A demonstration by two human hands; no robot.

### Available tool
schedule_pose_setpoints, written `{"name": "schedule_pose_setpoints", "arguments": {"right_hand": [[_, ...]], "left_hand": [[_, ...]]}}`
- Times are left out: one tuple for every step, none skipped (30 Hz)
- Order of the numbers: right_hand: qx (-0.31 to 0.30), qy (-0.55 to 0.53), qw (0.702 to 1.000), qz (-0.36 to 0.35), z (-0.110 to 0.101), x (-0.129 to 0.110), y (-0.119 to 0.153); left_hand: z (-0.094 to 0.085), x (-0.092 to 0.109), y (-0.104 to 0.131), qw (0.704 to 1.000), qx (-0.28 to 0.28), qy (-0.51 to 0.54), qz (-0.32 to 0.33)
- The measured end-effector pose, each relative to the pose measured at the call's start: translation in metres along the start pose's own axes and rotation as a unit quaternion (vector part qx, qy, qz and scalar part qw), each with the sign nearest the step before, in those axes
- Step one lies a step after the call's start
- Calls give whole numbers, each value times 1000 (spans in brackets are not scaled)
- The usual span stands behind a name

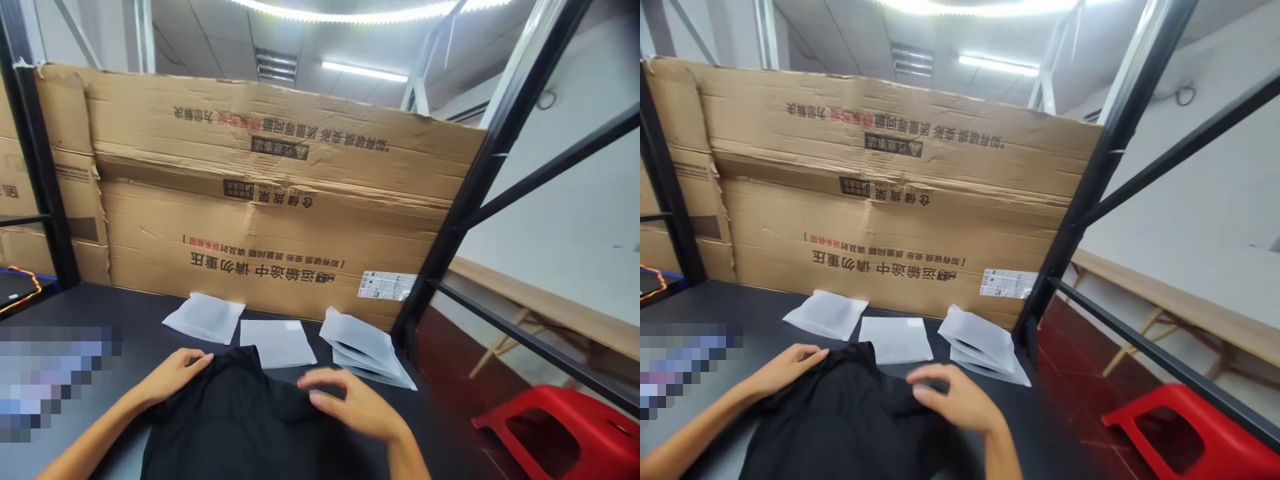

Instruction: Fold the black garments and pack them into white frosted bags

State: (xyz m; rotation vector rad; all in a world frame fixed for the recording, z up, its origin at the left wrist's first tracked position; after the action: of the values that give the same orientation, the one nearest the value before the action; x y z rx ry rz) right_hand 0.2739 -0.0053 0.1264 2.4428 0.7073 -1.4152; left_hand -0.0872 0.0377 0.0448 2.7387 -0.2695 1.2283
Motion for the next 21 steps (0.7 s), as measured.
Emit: {"name": "schedule_pose_setpoints", "arguments": {"right_hand": [[35, 7, 999, 1, 4, -3, -11], [66, 27, 997, 2, 9, -6, -26], [70, 40, 997, 3, 18, -8, -44], [67, 47, 997, 2, 28, -9, -62], [59, 55, 997, 1, 39, -10, -78], [46, 65, 997, 0, 48, -10, -93], [31, 74, 997, -2, 56, -11, -104], [16, 83, 996, -6, 63, -13, -110], [2, 92, 996, -12, 67, -15, -112], [-10, 99, 995, -18, 68, -17, -109], [-19, 105, 994, -25, 67, -19, -101], [-32, 109, 993, -30, 64, -20, -90], [-47, 109, 992, -31, 60, -22, -76], [-65, 106, 992, -27, 55, -22, -60], [-95, 94, 991, -16, 49, -22, -44], [-109, 79, 991, 2, 43, -21, -27], [-105, 63, 992, 19, 37, -20, -12], [-90, 48, 994, 30, 30, -18, 1], [-65, 35, 997, 37, 25, -16, 12], [-37, 27, 998, 41, 20, -13, 21], [-11, 22, 999, 45, 17, -9, 28]], "left_hand": [[0, 2, 2, 1000, -13, 4, 4], [-1, 4, 3, 1000, -23, 7, 9], [-2, 6, 5, 999, -29, 9, 16], [-4, 7, 7, 999, -36, 10, 26], [-6, 8, 9, 998, -42, 9, 39], [-7, 9, 10, 997, -46, 4, 56], [-9, 10, 12, 996, -48, -8, 77], [-11, 11, 14, 994, -43, -28, 101], [-13, 12, 18, 990, -31, -55, 127], [-15, 15, 22, 984, -14, -88, 152], [-17, 19, 29, 976, -4, -124, 179], [-18, 24, 37, 965, -2, -161, 207], [-19, 28, 48, 953, -9, -195, 233], [-18, 32, 59, 939, -25, -223, 259], [-17, 33, 71, 928, -38, -245, 279], [-15, 33, 82, 922, -35, -254, 291], [-11, 30, 91, 916, -28, -256, 307], [-6, 26, 99, 908, -21, -261, 326], [1, 20, 105, 898, -6, -268, 350], [10, 12, 109, 884, 6, -285, 371], [19, 5, 110, 868, 21, -308, 388]]}}
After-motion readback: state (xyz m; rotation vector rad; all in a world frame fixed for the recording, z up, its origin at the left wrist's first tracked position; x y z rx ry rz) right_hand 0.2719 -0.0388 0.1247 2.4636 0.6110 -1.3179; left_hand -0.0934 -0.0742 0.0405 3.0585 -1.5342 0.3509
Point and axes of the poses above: each hand's wrist, its own y-axis away from the middle knuckle, its own z-axis out of the palm, x = y × z, the point moved 2 cm from there along -y, towards the middle knuckle, and after that the axes turned 14 degrees about -y, right-handed, at the moved point
